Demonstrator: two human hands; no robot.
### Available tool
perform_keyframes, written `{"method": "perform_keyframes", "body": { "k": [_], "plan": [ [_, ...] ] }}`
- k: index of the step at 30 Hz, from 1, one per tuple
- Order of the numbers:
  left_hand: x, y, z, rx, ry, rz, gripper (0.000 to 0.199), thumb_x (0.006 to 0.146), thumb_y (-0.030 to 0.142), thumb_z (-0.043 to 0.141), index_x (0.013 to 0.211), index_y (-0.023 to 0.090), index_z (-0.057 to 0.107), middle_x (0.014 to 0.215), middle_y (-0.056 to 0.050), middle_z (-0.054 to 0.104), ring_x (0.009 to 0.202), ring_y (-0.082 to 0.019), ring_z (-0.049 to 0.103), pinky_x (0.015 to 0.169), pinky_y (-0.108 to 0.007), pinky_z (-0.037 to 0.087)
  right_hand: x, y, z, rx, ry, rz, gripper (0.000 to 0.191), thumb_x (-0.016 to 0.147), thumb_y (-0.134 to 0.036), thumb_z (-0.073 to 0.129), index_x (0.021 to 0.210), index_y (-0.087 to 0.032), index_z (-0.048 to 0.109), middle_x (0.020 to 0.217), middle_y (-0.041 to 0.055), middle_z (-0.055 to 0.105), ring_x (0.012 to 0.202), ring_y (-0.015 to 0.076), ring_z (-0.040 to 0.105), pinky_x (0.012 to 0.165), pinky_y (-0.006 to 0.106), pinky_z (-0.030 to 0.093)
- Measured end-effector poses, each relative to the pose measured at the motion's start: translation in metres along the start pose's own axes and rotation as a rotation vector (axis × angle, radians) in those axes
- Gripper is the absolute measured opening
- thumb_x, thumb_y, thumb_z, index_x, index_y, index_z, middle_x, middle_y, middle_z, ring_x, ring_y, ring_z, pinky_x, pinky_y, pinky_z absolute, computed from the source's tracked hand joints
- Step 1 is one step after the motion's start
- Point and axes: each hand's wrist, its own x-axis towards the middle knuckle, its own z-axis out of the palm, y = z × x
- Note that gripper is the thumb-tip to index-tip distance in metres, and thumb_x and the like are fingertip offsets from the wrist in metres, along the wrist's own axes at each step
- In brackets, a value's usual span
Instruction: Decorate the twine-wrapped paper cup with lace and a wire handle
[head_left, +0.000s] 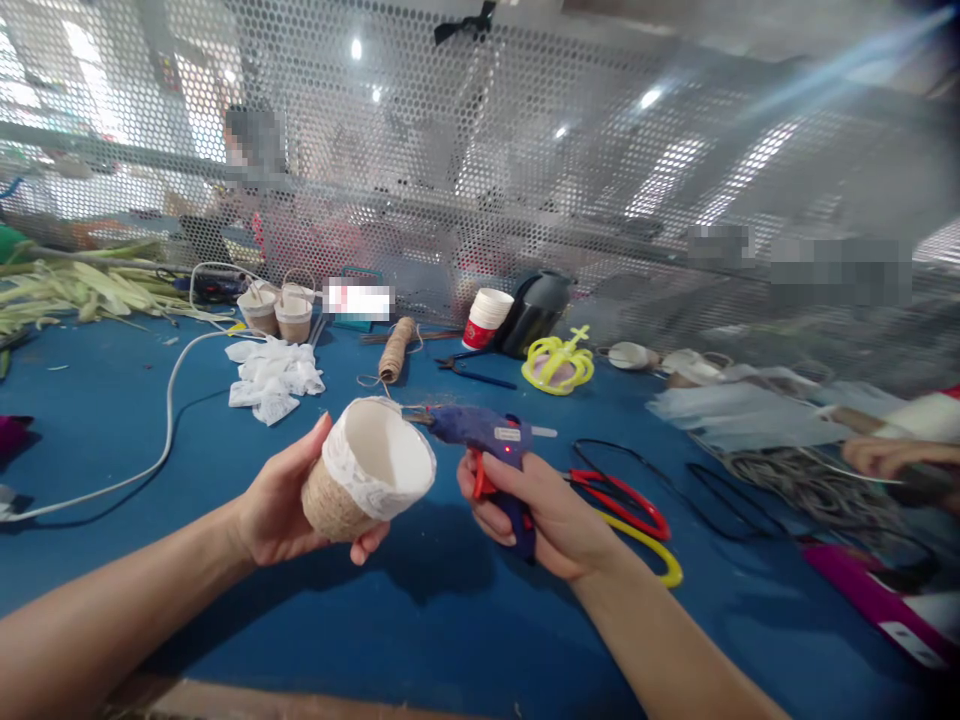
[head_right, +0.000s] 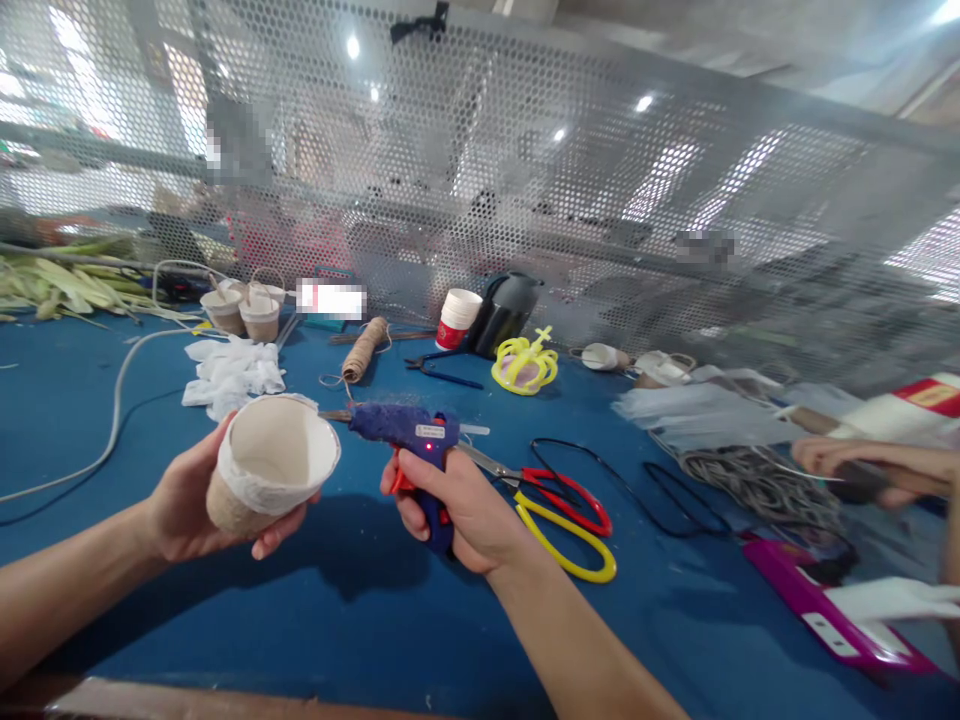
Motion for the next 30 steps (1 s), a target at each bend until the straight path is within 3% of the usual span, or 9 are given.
{"method": "perform_keyframes", "body": {
  "k": [5,11,15,18,22,30],
  "plan": [
    [0.0,0.001,0.001,0.067,0.048,0.011,0.061,0.074,0.061,0.038,0.096,0.009,0.06,0.071,-0.01,0.062,0.055,-0.016,0.058,0.047,-0.023,0.044,-0.003,-0.004,0.002,-0.2,0.053,-0.033,0.027,0.077,-0.039,0.054,0.07,-0.013,0.056,0.042,-0.0047,0.043,0.037,0.005,0.036,0.037,0.018,0.027],
    [0.001,0.004,0.001,0.212,0.199,0.027,0.054,0.071,0.06,0.045,0.085,0.01,0.061,0.06,-0.006,0.061,0.05,-0.013,0.056,0.045,-0.021,0.043,-0.009,-0.013,0.004,-0.715,0.238,-0.135,0.034,0.078,-0.044,0.05,0.071,-0.013,0.06,0.046,-0.0022,0.049,0.045,0.0088,0.046,0.048,0.022,0.038],
    [0.001,0.007,-0.002,0.276,0.256,0.035,0.052,0.07,0.059,0.048,0.082,0.01,0.062,0.059,-0.006,0.062,0.049,-0.014,0.057,0.046,-0.023,0.045,-0.011,-0.015,0.004,-0.815,0.295,-0.097,0.035,0.076,-0.046,0.051,0.067,-0.013,0.059,0.046,-0.0014,0.05,0.045,0.0091,0.046,0.048,0.023,0.039],
    [0.001,0.009,-0.005,0.288,0.266,0.067,0.048,0.07,0.056,0.052,0.083,0.011,0.062,0.06,-0.006,0.063,0.05,-0.015,0.058,0.046,-0.023,0.046,-0.012,-0.013,0.001,-0.741,0.252,-0.096,0.033,0.076,-0.045,0.053,0.07,-0.013,0.059,0.046,-0.0017,0.049,0.044,0.0088,0.045,0.045,0.022,0.038],
    [0.0,0.011,-0.007,0.253,0.247,0.092,0.046,0.071,0.054,0.052,0.086,0.012,0.062,0.064,-0.006,0.064,0.053,-0.016,0.059,0.047,-0.024,0.047,-0.011,-0.012,-0.002,-0.433,0.17,-0.151,0.028,0.078,-0.042,0.053,0.074,-0.014,0.058,0.043,-0.003,0.047,0.04,0.0068,0.04,0.04,0.02,0.031],
    [0.0,0.007,-0.001,0.182,0.13,0.121,0.051,0.073,0.057,0.045,0.092,0.012,0.061,0.071,-0.009,0.064,0.056,-0.017,0.059,0.048,-0.024,0.045,-0.001,-0.003,0.004,0.028,0.012,0.02,0.026,0.077,-0.036,0.056,0.065,-0.012,0.058,0.038,-0.0052,0.039,0.034,0.0032,0.029,0.033,0.016,0.021]
  ]
}}
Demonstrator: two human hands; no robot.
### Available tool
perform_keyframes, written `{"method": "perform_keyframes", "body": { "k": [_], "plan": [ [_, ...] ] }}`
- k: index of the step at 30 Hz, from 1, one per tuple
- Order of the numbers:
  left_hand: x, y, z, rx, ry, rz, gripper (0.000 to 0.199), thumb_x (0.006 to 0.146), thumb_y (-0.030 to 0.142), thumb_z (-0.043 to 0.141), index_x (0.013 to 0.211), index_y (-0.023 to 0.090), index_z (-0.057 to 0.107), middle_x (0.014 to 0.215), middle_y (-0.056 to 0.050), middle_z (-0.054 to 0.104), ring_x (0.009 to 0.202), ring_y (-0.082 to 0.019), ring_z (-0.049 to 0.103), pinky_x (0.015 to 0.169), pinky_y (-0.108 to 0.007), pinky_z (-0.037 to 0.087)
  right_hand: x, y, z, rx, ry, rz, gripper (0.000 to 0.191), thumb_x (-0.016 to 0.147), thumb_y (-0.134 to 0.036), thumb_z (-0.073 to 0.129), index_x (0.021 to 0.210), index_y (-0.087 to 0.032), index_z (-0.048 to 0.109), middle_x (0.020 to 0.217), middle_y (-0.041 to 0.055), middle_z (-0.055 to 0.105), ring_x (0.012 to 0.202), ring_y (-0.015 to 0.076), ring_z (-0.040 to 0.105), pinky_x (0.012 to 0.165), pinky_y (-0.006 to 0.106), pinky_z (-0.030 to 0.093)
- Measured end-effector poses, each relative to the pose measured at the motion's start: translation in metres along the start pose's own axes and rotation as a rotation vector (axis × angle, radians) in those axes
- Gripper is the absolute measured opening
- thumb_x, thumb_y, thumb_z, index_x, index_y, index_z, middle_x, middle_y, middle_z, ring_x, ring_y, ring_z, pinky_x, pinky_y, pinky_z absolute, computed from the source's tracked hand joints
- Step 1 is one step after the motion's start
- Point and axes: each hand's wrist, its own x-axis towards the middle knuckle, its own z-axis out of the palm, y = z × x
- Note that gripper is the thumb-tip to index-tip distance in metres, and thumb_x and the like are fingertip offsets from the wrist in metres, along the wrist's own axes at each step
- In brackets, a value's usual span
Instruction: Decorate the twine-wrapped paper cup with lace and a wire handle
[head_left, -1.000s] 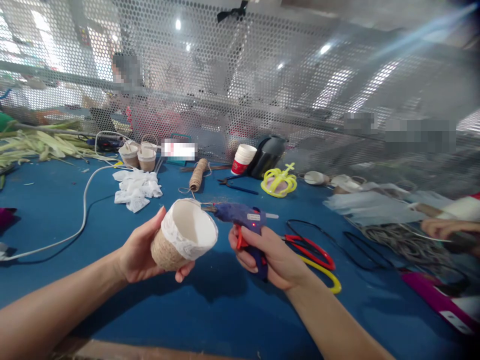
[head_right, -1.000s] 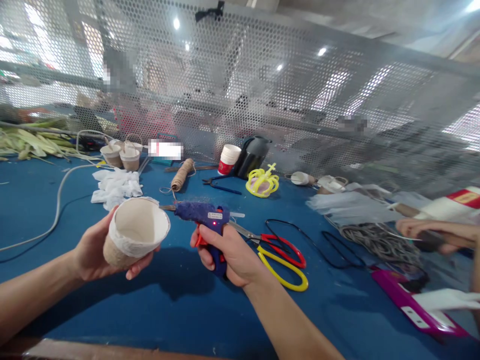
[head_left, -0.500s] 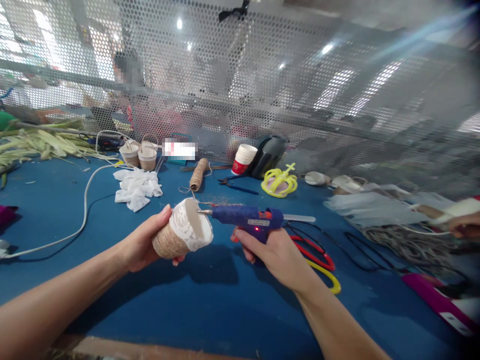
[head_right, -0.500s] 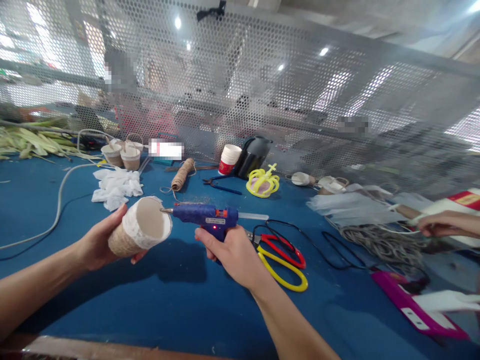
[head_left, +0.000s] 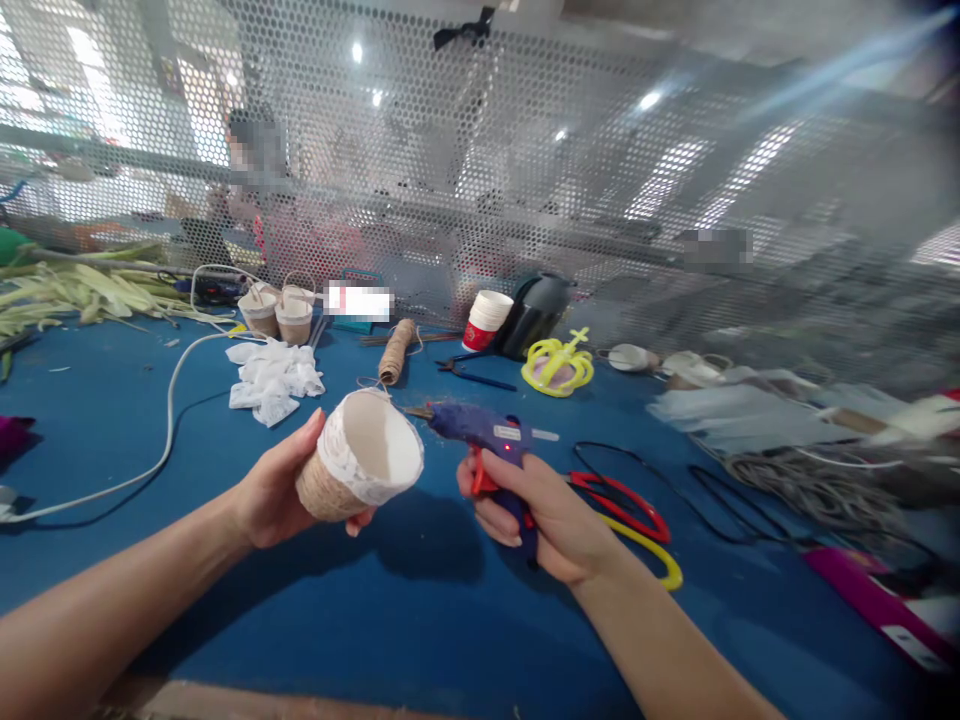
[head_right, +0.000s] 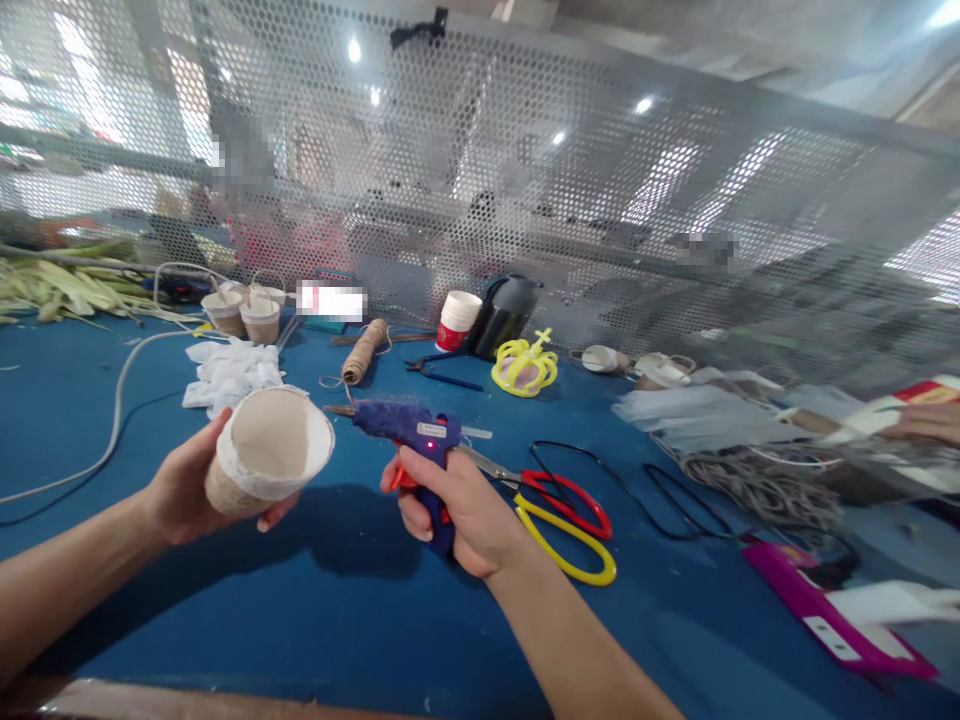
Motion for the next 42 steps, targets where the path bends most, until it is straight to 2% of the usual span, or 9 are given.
{"method": "perform_keyframes", "body": {
  "k": [10,17,20,25,29,35,42],
  "plan": [
    [-0.002,0.001,0.002,-0.037,-0.031,0.033,0.052,0.075,0.057,0.041,0.101,0.014,0.057,0.076,-0.009,0.062,0.06,-0.018,0.058,0.05,-0.026,0.044,0.0,0.004,0.005,0.161,-0.081,0.032,0.024,0.075,-0.035,0.059,0.065,-0.013,0.06,0.041,-0.0061,0.038,0.033,0.0017,0.026,0.032,0.015,0.018],
    [-0.001,0.0,0.001,-0.039,-0.03,0.045,0.05,0.076,0.055,0.041,0.101,0.014,0.057,0.076,-0.009,0.063,0.06,-0.018,0.057,0.051,-0.026,0.043,0.0,0.007,0.008,0.132,-0.089,0.033,0.025,0.076,-0.036,0.057,0.066,-0.013,0.059,0.041,-0.0057,0.039,0.034,0.0022,0.026,0.033,0.016,0.019],
    [-0.001,0.0,0.002,-0.035,-0.008,0.039,0.049,0.075,0.055,0.044,0.099,0.015,0.058,0.076,-0.008,0.063,0.058,-0.017,0.057,0.05,-0.025,0.043,0.0,0.008,0.008,-0.008,-0.029,-0.012,0.027,0.078,-0.037,0.055,0.066,-0.012,0.058,0.038,-0.0054,0.04,0.033,0.0035,0.029,0.034,0.017,0.021],
    [0.0,0.001,-0.002,0.015,0.034,0.041,0.049,0.075,0.054,0.046,0.1,0.014,0.058,0.075,-0.007,0.063,0.057,-0.016,0.057,0.05,-0.025,0.044,-0.007,0.001,0.009,-0.491,0.174,-0.165,0.03,0.079,-0.04,0.051,0.07,-0.013,0.058,0.04,-0.0039,0.046,0.038,0.0068,0.041,0.043,0.021,0.033],
    [0.001,0.002,-0.006,0.082,0.069,0.066,0.043,0.076,0.051,0.047,0.096,0.014,0.059,0.072,-0.006,0.063,0.057,-0.015,0.058,0.049,-0.024,0.046,-0.012,-0.008,0.012,-0.779,0.263,-0.186,0.032,0.079,-0.042,0.05,0.066,-0.014,0.058,0.043,-0.0013,0.05,0.043,0.0102,0.047,0.047,0.024,0.04],
    [0.001,0.004,-0.009,0.112,0.063,0.02,0.039,0.077,0.048,0.049,0.093,0.014,0.059,0.071,-0.006,0.064,0.056,-0.015,0.06,0.049,-0.024,0.047,-0.016,-0.012,0.01,-0.82,0.24,-0.215,0.03,0.077,-0.041,0.052,0.065,-0.015,0.057,0.042,-0.0018,0.049,0.041,0.0095,0.046,0.043,0.023,0.039],
    [-0.001,0.002,-0.009,0.043,-0.008,-0.103,0.05,0.077,0.054,0.043,0.096,0.012,0.059,0.067,-0.007,0.065,0.052,-0.014,0.059,0.046,-0.022,0.046,-0.013,-0.009,-0.001,-0.802,0.238,-0.182,0.033,0.078,-0.045,0.05,0.071,-0.014,0.058,0.046,-0.0017,0.049,0.044,0.0099,0.047,0.045,0.023,0.04]
  ]
}}
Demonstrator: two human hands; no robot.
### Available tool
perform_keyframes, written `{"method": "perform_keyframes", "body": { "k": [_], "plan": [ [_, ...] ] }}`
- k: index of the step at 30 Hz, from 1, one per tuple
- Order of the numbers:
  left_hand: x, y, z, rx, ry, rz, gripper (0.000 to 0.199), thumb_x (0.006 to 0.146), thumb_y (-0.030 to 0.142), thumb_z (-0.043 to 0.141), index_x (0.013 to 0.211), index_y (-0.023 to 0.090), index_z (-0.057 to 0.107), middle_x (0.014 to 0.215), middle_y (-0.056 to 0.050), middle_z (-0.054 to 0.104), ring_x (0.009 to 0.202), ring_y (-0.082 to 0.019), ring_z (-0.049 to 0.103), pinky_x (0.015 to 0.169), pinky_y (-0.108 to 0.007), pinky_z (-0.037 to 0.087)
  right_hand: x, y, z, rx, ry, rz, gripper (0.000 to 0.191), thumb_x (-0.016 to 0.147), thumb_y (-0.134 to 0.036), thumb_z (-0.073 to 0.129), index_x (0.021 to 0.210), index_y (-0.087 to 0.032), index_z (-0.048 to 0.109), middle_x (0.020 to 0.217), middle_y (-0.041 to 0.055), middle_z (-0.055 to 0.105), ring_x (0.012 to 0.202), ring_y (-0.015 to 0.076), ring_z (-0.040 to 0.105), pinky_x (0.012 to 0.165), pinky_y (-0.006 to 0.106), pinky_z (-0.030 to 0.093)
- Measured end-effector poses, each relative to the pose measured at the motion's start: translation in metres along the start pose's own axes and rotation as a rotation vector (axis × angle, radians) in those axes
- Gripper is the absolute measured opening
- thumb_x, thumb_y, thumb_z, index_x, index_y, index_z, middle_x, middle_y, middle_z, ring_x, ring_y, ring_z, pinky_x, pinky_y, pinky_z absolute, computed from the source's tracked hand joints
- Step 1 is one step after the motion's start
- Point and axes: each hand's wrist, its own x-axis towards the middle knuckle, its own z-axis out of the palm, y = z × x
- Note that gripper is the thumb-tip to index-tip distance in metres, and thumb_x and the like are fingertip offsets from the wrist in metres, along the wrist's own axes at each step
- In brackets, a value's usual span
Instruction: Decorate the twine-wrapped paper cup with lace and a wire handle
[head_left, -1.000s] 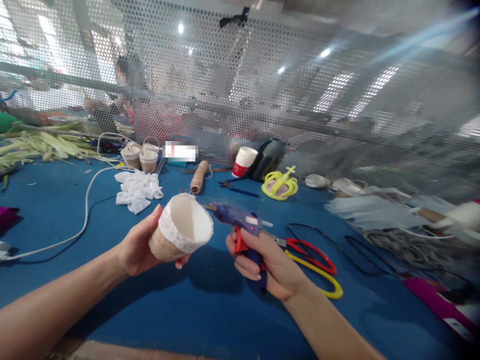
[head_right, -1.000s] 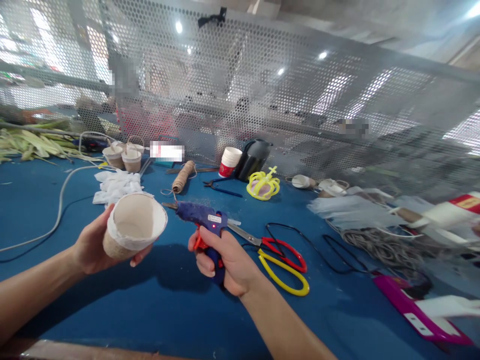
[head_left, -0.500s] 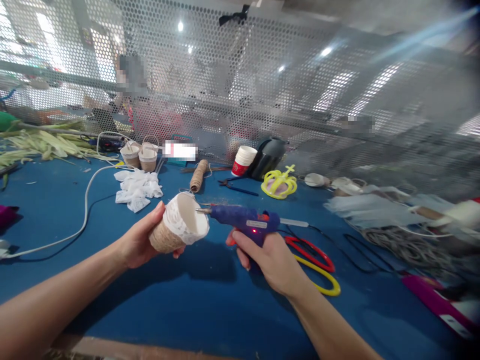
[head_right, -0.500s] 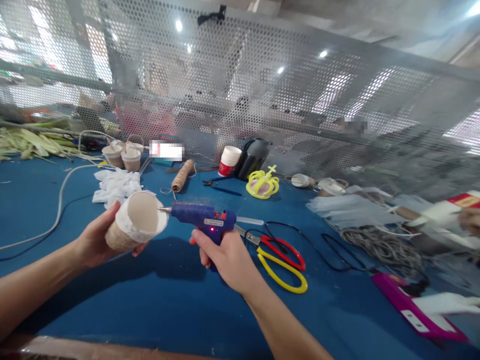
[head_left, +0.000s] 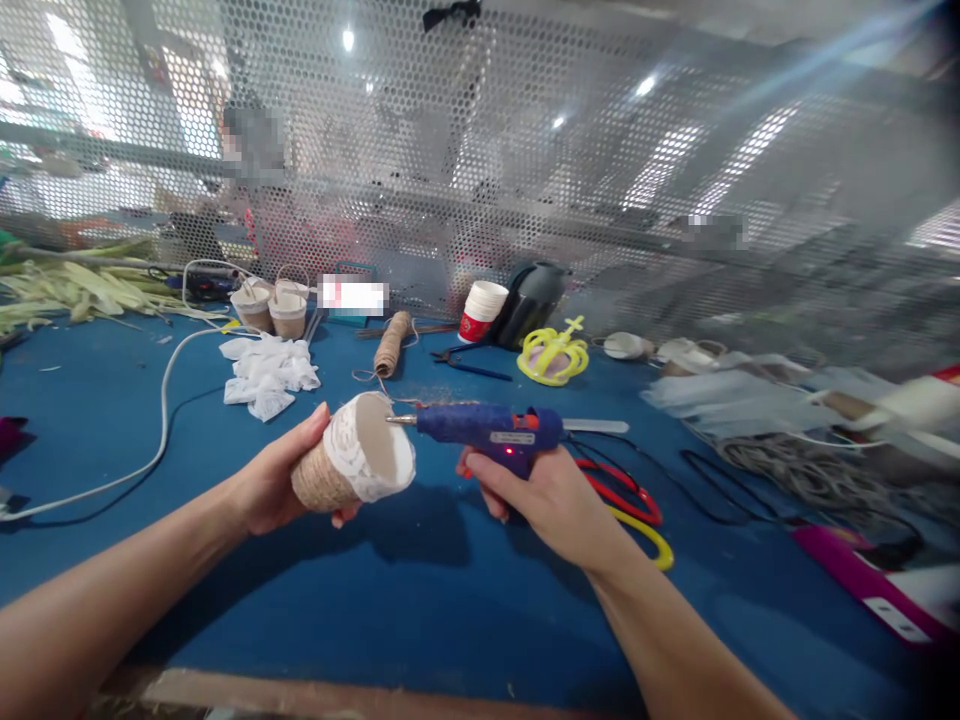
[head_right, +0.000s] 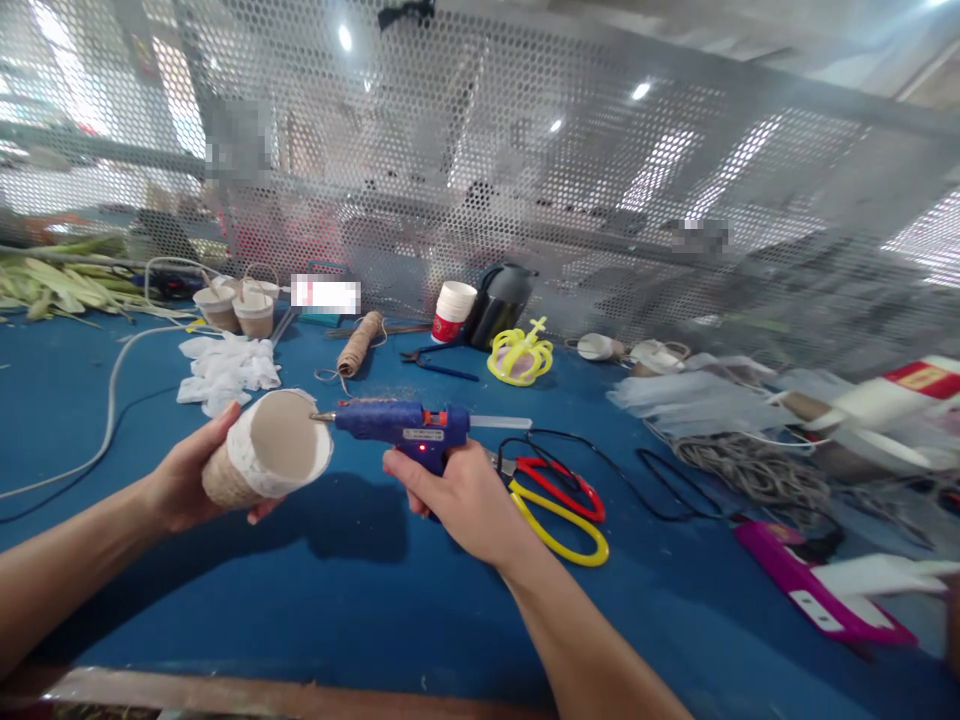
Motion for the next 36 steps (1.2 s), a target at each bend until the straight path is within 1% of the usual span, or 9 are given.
{"method": "perform_keyframes", "body": {
  "k": [3,9,13,15,18,22,25,31,36],
  "plan": [
    [0.001,0.001,0.001,-0.002,0.007,0.005,0.049,0.075,0.054,0.046,0.096,0.012,0.06,0.066,-0.007,0.065,0.051,-0.014,0.059,0.044,-0.021,0.045,0.0,-0.001,0.0,-0.018,-0.015,0.017,0.032,0.077,-0.045,0.051,0.071,-0.014,0.057,0.046,-0.0018,0.049,0.044,0.0097,0.047,0.045,0.022,0.041],
    [0.0,0.003,0.001,0.084,0.054,0.032,0.046,0.075,0.052,0.047,0.09,0.011,0.06,0.065,-0.007,0.064,0.051,-0.013,0.058,0.046,-0.022,0.046,-0.002,-0.007,-0.001,-0.044,-0.01,0.006,0.026,0.074,-0.04,0.056,0.066,-0.016,0.056,0.043,-0.0025,0.05,0.041,0.0091,0.047,0.043,0.022,0.04],
    [0.0,0.002,0.001,0.106,0.048,0.026,0.045,0.075,0.052,0.048,0.088,0.011,0.06,0.062,-0.006,0.063,0.05,-0.014,0.058,0.045,-0.022,0.046,-0.002,-0.003,-0.003,-0.049,0.043,-0.015,0.028,0.075,-0.041,0.055,0.067,-0.015,0.058,0.045,-0.0011,0.051,0.043,0.0101,0.049,0.046,0.024,0.041],
    [0.0,0.002,0.0,0.098,0.045,0.029,0.044,0.075,0.051,0.048,0.088,0.011,0.061,0.063,-0.007,0.063,0.051,-0.014,0.058,0.046,-0.022,0.047,-0.002,-0.001,-0.003,-0.02,0.015,-0.009,0.028,0.075,-0.042,0.056,0.068,-0.015,0.058,0.044,-0.0013,0.051,0.043,0.0097,0.048,0.045,0.023,0.04],
    [-0.001,0.002,-0.002,0.033,0.03,0.048,0.043,0.075,0.05,0.05,0.096,0.013,0.06,0.072,-0.007,0.066,0.058,-0.016,0.061,0.051,-0.025,0.049,-0.001,0.0,-0.003,0.124,-0.052,0.001,0.028,0.076,-0.041,0.055,0.072,-0.014,0.059,0.044,-0.0023,0.05,0.041,0.0079,0.044,0.041,0.021,0.035],
    [-0.002,0.003,0.002,-0.016,-0.01,0.098,0.043,0.072,0.048,0.055,0.102,0.017,0.058,0.086,-0.008,0.066,0.072,-0.02,0.062,0.062,-0.029,0.05,0.002,-0.001,0.002,0.549,-0.074,0.054,0.027,0.078,-0.04,0.053,0.071,-0.014,0.057,0.039,-0.0046,0.043,0.036,0.0052,0.035,0.037,0.019,0.025],
    [-0.002,0.003,0.007,-0.033,-0.025,0.152,0.042,0.072,0.045,0.058,0.106,0.02,0.056,0.095,-0.008,0.065,0.081,-0.021,0.061,0.071,-0.033,0.049,0.006,-0.001,0.009,0.777,-0.156,0.144,0.027,0.077,-0.038,0.055,0.066,-0.013,0.058,0.037,-0.0053,0.039,0.033,0.0036,0.029,0.034,0.017,0.02],
    [-0.001,0.001,0.008,-0.065,-0.038,0.2,0.043,0.073,0.043,0.057,0.11,0.021,0.055,0.101,-0.007,0.062,0.087,-0.021,0.059,0.075,-0.033,0.049,0.007,0.002,0.02,1.005,-0.284,0.207,0.027,0.075,-0.036,0.058,0.064,-0.011,0.062,0.042,-0.0059,0.037,0.034,0.0004,0.022,0.032,0.014,0.017],
    [-0.002,-0.001,0.007,-0.061,-0.033,0.208,0.043,0.075,0.043,0.055,0.112,0.021,0.054,0.101,-0.008,0.064,0.085,-0.021,0.061,0.075,-0.033,0.049,0.007,0.004,0.022,1.055,-0.308,0.215,0.025,0.074,-0.035,0.059,0.064,-0.012,0.062,0.043,-0.006,0.037,0.033,0.0,0.023,0.032,0.012,0.018]
  ]
}}
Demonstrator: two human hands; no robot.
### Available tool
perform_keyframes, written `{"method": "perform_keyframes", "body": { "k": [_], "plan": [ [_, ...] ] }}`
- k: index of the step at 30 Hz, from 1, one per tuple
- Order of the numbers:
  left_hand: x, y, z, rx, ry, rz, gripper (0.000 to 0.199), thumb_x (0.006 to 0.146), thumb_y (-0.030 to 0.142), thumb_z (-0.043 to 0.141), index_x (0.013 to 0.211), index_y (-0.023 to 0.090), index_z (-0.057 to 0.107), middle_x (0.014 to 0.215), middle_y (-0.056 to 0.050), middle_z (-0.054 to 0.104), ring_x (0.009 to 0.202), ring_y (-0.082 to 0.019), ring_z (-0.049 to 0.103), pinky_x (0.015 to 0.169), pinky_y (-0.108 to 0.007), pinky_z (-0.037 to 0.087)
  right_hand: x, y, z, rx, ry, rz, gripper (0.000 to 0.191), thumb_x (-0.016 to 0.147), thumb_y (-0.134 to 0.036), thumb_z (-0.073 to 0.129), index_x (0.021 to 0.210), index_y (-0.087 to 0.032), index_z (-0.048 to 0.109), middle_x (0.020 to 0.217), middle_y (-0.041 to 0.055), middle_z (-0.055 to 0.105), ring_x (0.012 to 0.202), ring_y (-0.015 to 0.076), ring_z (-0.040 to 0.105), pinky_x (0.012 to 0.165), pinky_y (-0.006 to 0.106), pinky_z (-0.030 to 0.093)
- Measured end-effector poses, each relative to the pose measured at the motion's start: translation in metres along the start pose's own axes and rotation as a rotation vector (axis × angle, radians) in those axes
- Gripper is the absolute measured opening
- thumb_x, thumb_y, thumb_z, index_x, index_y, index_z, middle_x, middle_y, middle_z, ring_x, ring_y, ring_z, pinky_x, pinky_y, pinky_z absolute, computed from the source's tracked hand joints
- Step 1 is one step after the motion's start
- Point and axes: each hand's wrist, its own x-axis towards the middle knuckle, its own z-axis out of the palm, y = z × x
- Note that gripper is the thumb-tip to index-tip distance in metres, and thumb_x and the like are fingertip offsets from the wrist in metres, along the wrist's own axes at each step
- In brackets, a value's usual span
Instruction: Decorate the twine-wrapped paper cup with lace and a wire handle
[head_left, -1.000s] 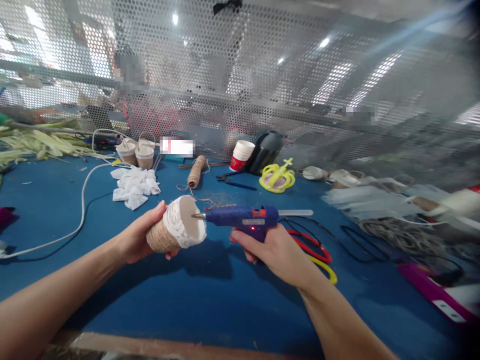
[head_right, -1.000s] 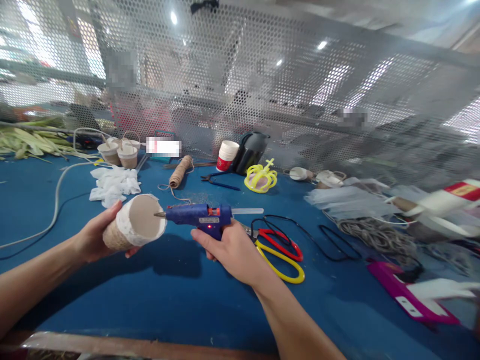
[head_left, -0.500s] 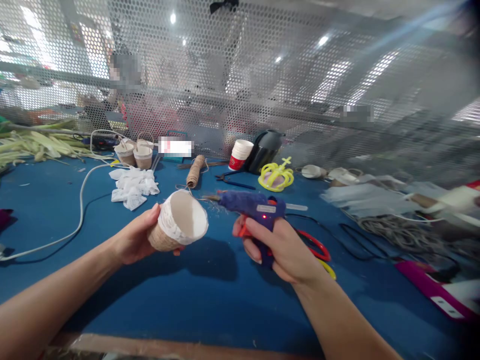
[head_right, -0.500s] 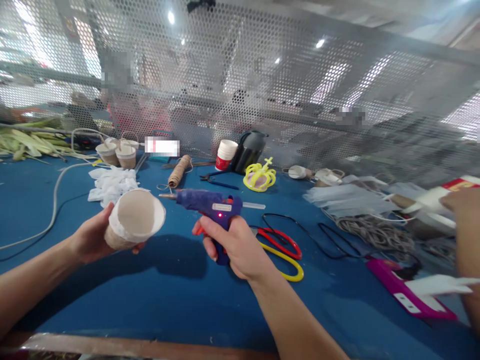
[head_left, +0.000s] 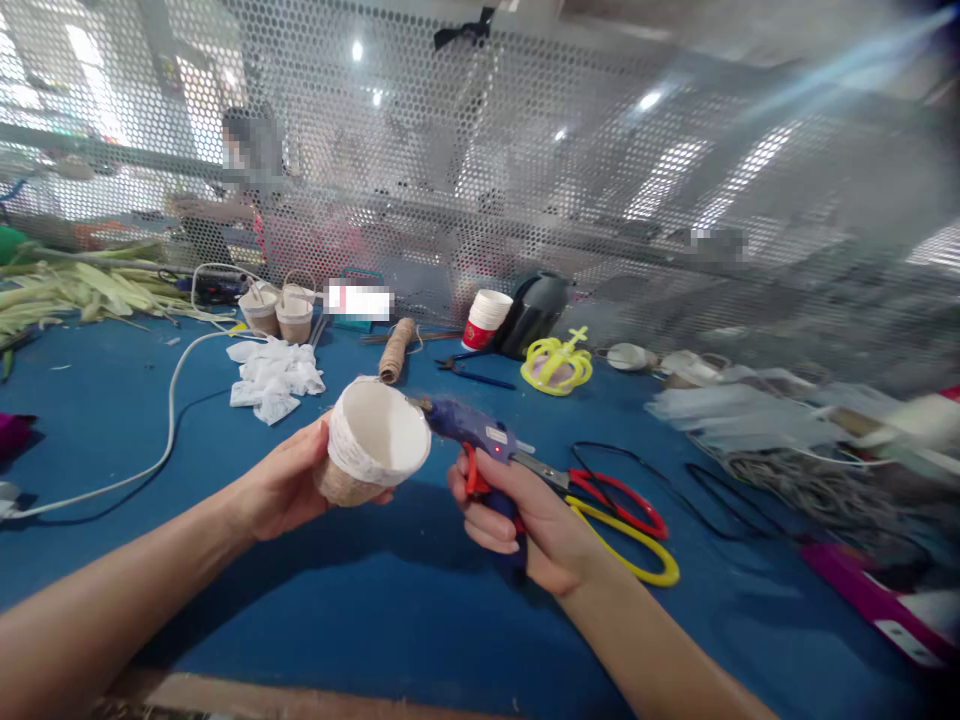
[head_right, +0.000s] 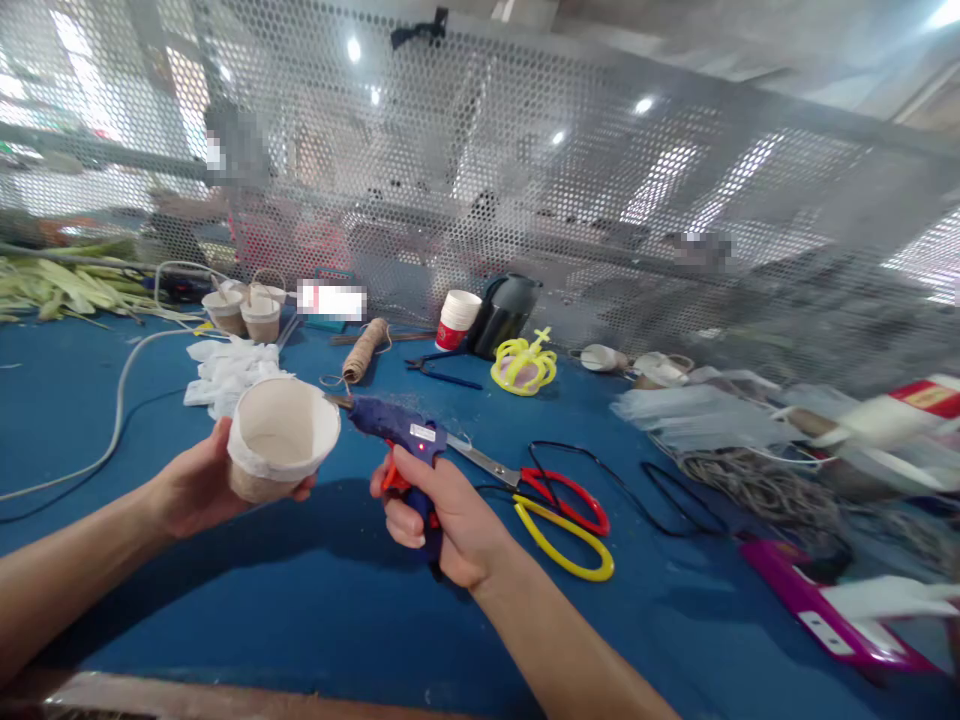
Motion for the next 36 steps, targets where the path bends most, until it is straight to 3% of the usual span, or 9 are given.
{"method": "perform_keyframes", "body": {
  "k": [12,18,22,27,32,36],
  "plan": [
    [0.0,-0.001,0.0,-0.01,-0.009,0.011,0.042,0.075,0.042,0.055,0.111,0.021,0.056,0.101,-0.007,0.065,0.086,-0.021,0.062,0.076,-0.031,0.051,0.0,0.002,0.002,-0.075,0.036,-0.028,0.028,0.075,-0.036,0.058,0.063,-0.011,0.061,0.04,-0.0054,0.039,0.032,0.0008,0.026,0.032,0.014,0.019],
    [-0.001,0.002,0.0,0.024,0.01,0.015,0.042,0.073,0.043,0.057,0.109,0.02,0.057,0.098,-0.007,0.066,0.082,-0.02,0.063,0.073,-0.03,0.051,-0.002,0.003,0.002,-0.369,0.18,-0.174,0.028,0.078,-0.038,0.054,0.067,-0.012,0.057,0.036,-0.0053,0.042,0.033,0.0043,0.034,0.036,0.018,0.024],
    [0.002,0.002,0.0,0.051,0.038,0.0,0.041,0.073,0.043,0.057,0.107,0.02,0.058,0.096,-0.007,0.066,0.08,-0.02,0.063,0.072,-0.029,0.051,-0.006,0.0,0.003,-0.71,0.264,-0.288,0.029,0.08,-0.039,0.05,0.07,-0.013,0.058,0.041,-0.0042,0.046,0.038,0.0067,0.041,0.042,0.021,0.033],
    [0.003,0.001,-0.004,0.085,0.087,0.001,0.039,0.074,0.04,0.058,0.107,0.02,0.058,0.097,-0.006,0.065,0.08,-0.019,0.062,0.07,-0.03,0.051,-0.011,-0.007,0.007,-1.087,0.437,-0.336,0.034,0.079,-0.04,0.049,0.057,-0.015,0.054,0.044,-0.0009,0.05,0.045,0.0101,0.05,0.051,0.023,0.041],
    [0.003,0.002,-0.007,0.135,0.131,-0.022,0.04,0.073,0.039,0.059,0.108,0.02,0.057,0.095,-0.006,0.064,0.075,-0.018,0.061,0.063,-0.029,0.052,-0.016,-0.013,0.005,-1.211,0.434,-0.323,0.035,0.077,-0.039,0.051,0.05,-0.017,0.05,0.042,-0.001,0.05,0.04,0.0096,0.048,0.046,0.022,0.041],
    [0.003,0.003,-0.006,0.134,0.117,-0.04,0.036,0.073,0.041,0.057,0.103,0.021,0.06,0.091,-0.005,0.064,0.071,-0.016,0.06,0.059,-0.028,0.052,-0.017,-0.017,-0.001,-1.217,0.417,-0.297,0.035,0.079,-0.042,0.048,0.058,-0.015,0.055,0.044,-0.0003,0.051,0.043,0.0101,0.05,0.048,0.023,0.043]
  ]
}}
